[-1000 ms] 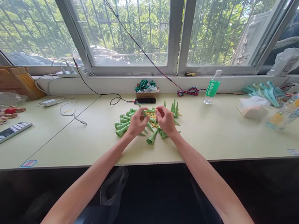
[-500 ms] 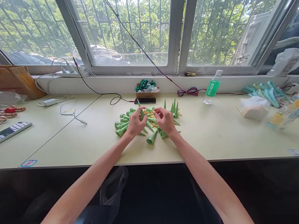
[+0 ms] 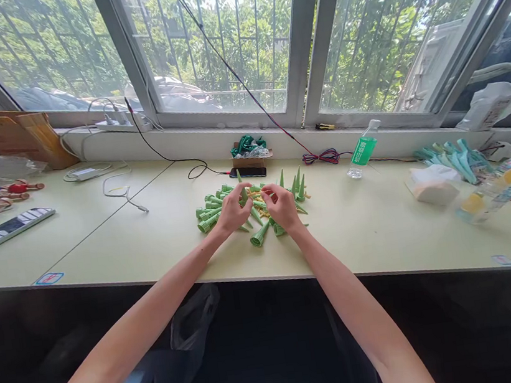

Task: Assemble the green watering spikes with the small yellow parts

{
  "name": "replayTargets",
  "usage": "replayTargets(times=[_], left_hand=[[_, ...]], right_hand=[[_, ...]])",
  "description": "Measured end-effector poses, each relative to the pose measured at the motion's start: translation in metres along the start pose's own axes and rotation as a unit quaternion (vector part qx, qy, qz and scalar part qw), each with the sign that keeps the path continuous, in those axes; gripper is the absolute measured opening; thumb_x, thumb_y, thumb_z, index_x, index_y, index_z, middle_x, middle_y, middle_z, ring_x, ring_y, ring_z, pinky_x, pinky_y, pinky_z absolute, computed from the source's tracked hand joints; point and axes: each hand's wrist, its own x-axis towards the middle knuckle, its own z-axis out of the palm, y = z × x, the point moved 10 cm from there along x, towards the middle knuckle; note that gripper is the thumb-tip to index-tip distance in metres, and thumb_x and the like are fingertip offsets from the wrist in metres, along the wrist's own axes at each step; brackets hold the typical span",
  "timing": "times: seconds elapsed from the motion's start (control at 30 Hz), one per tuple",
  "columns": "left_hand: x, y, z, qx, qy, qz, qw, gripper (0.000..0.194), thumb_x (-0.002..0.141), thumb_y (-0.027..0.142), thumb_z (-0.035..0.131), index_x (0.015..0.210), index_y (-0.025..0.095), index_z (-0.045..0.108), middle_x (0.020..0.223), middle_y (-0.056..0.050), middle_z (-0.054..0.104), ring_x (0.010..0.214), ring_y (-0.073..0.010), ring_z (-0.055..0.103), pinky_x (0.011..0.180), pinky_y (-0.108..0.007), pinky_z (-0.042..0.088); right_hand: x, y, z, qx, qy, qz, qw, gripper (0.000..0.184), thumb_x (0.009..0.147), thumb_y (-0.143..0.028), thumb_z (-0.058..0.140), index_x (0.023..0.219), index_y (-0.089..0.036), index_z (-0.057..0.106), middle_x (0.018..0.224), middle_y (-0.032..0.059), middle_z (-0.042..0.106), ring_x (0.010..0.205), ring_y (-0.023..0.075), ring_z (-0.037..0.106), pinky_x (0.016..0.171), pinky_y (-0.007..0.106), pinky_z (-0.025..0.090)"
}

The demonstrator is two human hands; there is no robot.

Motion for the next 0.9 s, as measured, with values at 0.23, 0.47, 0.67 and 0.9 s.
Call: replayTargets(times=[0.23,0.47,0.67,0.9], left_hand=[[-0.0002,0.0009,0.0010,0.005,-0.008,0.007,1.000,0.036,0.081,0.010,0.051,0.115,0.017,0.059,0.084,-0.002,0.063,0.069,-0.0148,0.053,0.072,-0.028,0.045],[0.0001,0.0020,-0.0005,0.011,-0.005,0.007,1.000,0.030,0.081,0.011,0.052,0.108,0.018,0.062,0.092,-0.004,0.068,0.070,-0.0151,0.055,0.071,-0.028,0.046],[0.0001,0.0038,-0.0006,0.007,-0.002,0.012,1.000,0.029,0.081,0.011,0.052,0.107,0.018,0.062,0.095,-0.004,0.069,0.075,-0.0164,0.059,0.075,-0.029,0.048],[0.0002,0.0051,0.0026,0.000,-0.010,0.034,0.999,0.031,0.079,0.010,0.054,0.108,0.019,0.062,0.101,-0.005,0.070,0.090,-0.0192,0.063,0.084,-0.031,0.050]], right_hand=[[0.0001,0.0000,0.0016,0.002,-0.006,-0.004,1.000,0.028,0.087,-0.044,0.058,0.091,-0.018,0.068,0.087,0.0075,0.071,0.061,0.0155,0.061,0.060,0.029,0.049],[0.0003,0.0005,0.0027,0.006,-0.016,0.003,1.000,0.027,0.087,-0.043,0.058,0.092,-0.018,0.067,0.086,0.0068,0.070,0.057,0.0141,0.059,0.058,0.028,0.048],[0.0007,0.0022,0.0045,0.010,-0.023,-0.003,1.000,0.025,0.087,-0.041,0.058,0.092,-0.018,0.067,0.086,0.0063,0.069,0.056,0.0139,0.058,0.056,0.028,0.047],[0.0003,0.0036,0.0092,0.015,-0.047,-0.002,0.999,0.025,0.086,-0.041,0.058,0.095,-0.019,0.067,0.087,0.0062,0.070,0.057,0.0148,0.058,0.057,0.029,0.048]])
